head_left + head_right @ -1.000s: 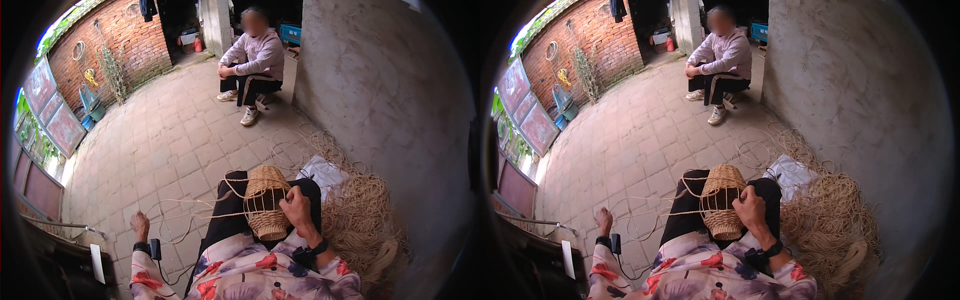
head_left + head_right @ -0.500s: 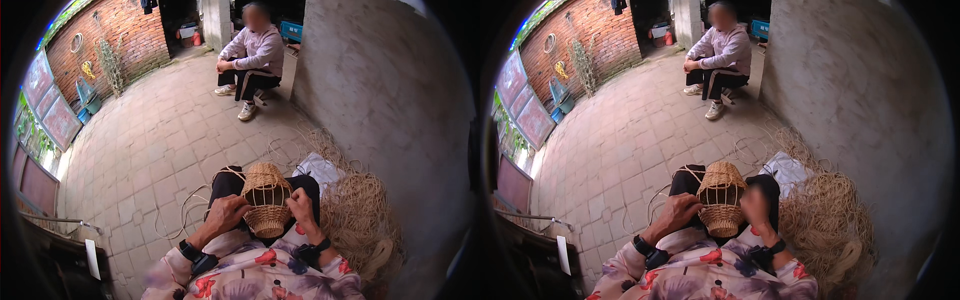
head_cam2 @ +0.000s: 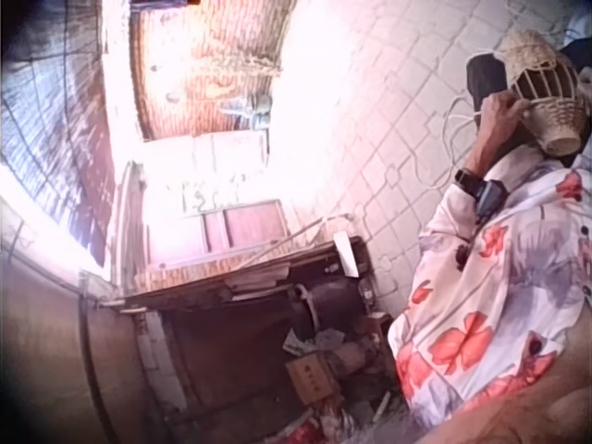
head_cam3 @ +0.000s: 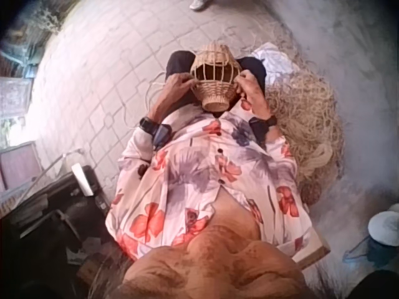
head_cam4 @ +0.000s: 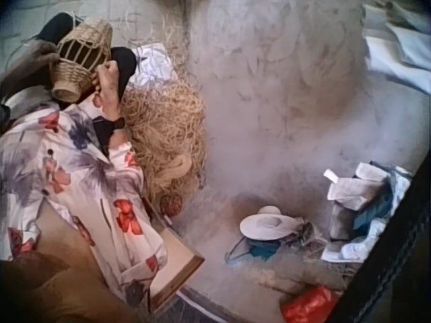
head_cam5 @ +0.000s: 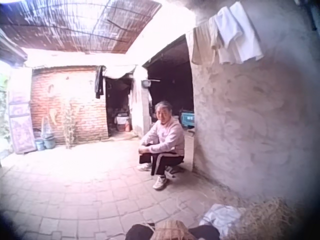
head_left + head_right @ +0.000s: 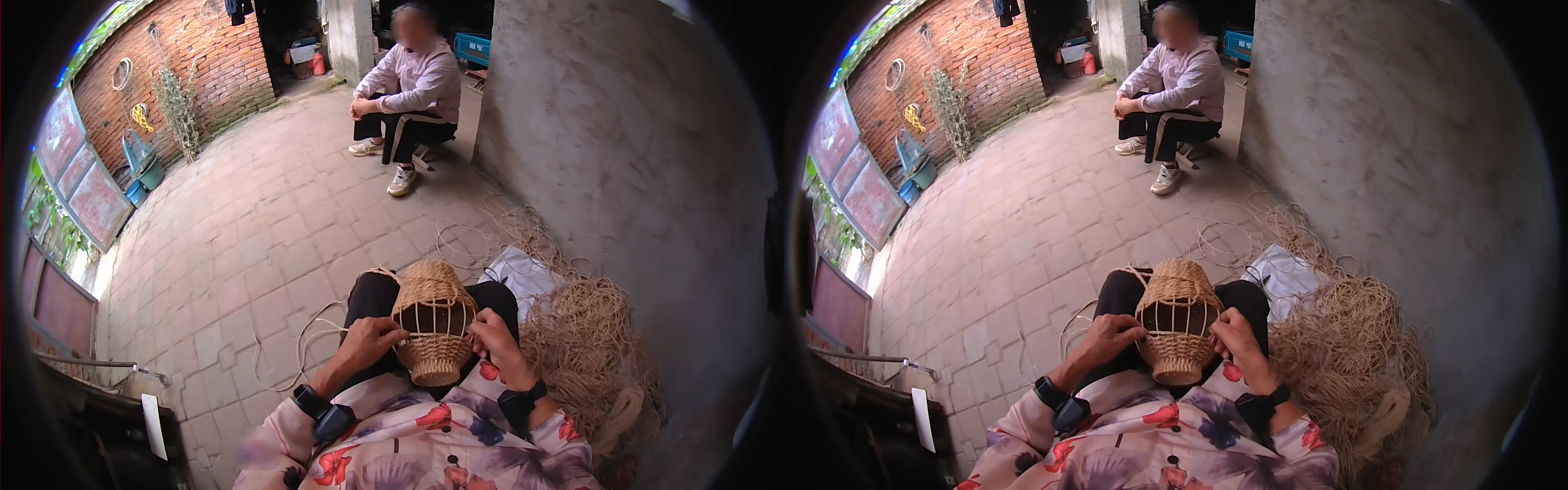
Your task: The recorder is weaving a small basket using thin flexible strips of reed or bamboo.
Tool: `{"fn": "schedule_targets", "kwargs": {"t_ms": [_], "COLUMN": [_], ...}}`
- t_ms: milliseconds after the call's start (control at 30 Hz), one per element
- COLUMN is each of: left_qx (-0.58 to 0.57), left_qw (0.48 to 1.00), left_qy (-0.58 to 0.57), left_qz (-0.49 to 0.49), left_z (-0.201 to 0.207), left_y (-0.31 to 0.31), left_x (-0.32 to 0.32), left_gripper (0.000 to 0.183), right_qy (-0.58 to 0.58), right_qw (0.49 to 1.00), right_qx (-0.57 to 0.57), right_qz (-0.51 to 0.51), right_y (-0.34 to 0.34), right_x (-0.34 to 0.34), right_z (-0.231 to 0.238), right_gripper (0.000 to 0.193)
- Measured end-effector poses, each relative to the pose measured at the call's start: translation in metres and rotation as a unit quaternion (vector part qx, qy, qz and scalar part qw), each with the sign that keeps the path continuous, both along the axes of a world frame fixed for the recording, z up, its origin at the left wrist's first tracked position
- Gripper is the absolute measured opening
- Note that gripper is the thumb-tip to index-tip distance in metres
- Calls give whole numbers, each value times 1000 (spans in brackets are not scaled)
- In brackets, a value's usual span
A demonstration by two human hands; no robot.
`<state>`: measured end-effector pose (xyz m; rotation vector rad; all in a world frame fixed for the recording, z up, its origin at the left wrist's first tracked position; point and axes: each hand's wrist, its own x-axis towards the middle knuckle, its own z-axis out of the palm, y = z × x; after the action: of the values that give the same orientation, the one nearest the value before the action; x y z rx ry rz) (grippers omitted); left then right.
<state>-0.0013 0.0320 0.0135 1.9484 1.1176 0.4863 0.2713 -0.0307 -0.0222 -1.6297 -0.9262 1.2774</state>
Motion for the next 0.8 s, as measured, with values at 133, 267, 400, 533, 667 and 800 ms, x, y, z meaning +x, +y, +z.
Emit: {"fn": "schedule_targets", "kwargs": {"t_ms": [133,267,400,533,667,800], "left_qx": [19,6,45,65,219,256], "left_qw": [997,999,997,997,973,965], "left_qy": [-64,-20,55,18,-8,45], "left_qz": [-27,-27,-30,-49,-71,27], "left_z": [19,-10,-32,-13,-18,1], "left_y": [5,14,9,16,49,46], "left_x": [14,9,6,6,-6,32], "left_gripper": [28,28,26,24,21,13], "right_qy": [90,-174,-111,-245,-240,-385], "right_qw": [995,975,985,964,928,842], "right_qx": [-50,-72,-60,50,276,335], "right_qz": [17,120,120,88,67,177], "right_y": [-10,-7,-7,0,-5,-5], "right_x": [-2,2,5,-18,-40,-48], "right_z": [-5,11,19,26,29,32], "right_gripper": [21,27,29,20,13,30]}}
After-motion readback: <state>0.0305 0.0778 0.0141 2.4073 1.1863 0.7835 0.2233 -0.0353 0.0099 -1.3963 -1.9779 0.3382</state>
